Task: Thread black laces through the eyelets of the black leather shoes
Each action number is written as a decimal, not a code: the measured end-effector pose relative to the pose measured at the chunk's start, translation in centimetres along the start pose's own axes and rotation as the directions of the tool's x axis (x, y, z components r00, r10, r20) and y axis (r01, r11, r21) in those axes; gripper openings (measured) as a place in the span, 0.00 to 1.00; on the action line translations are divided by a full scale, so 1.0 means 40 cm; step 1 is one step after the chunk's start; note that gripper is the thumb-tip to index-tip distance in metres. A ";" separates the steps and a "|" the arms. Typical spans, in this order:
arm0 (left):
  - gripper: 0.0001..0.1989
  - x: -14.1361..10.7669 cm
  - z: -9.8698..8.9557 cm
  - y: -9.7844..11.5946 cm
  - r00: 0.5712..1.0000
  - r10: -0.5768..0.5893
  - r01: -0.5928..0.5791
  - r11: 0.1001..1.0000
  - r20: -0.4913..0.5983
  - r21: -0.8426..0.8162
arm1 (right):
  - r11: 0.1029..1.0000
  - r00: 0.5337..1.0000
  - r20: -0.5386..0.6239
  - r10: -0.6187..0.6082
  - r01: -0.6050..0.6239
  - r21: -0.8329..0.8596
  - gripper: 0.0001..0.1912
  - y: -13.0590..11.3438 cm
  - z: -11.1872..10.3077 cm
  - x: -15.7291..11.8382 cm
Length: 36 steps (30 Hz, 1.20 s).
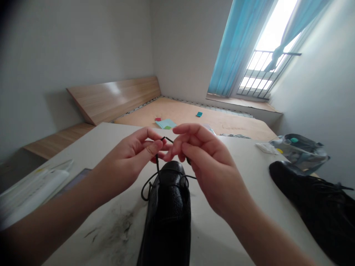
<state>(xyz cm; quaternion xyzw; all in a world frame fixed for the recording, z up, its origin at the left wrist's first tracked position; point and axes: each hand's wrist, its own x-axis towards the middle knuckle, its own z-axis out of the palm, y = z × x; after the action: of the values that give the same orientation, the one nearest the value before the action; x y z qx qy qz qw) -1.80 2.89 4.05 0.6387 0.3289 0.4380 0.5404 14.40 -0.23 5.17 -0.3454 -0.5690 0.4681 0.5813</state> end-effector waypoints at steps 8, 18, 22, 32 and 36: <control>0.09 -0.013 0.021 0.004 1.000 0.007 -0.007 0.976 0.000 -0.217 | 0.967 0.994 0.040 0.105 -0.112 0.228 0.11 0.028 0.038 -0.017; 0.07 -0.009 0.015 -0.013 0.993 -0.043 0.025 0.987 -0.112 -0.157 | 0.984 0.993 0.016 0.114 -0.116 0.134 0.10 0.045 0.037 -0.011; 0.05 -0.016 0.009 0.001 0.974 0.154 -0.149 0.988 -0.164 0.043 | 0.972 0.996 0.082 0.018 0.002 -0.237 0.07 0.047 0.035 -0.018; 0.16 -0.036 -0.013 0.038 0.989 0.147 -0.143 0.942 0.011 0.303 | 0.849 0.975 0.216 -0.049 0.154 -0.506 0.16 -0.029 -0.019 -0.010; 0.39 -0.030 -0.027 0.010 0.955 -0.087 -0.143 0.700 0.282 0.700 | -0.008 0.951 0.213 -0.222 0.217 -0.976 0.11 -0.063 -0.108 0.012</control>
<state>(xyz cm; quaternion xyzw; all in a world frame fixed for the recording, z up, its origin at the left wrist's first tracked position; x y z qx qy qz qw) -3.28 2.19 4.24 0.8604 0.3788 0.1846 0.2866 18.99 -0.01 7.21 -0.5581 -0.7776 -0.1559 0.2442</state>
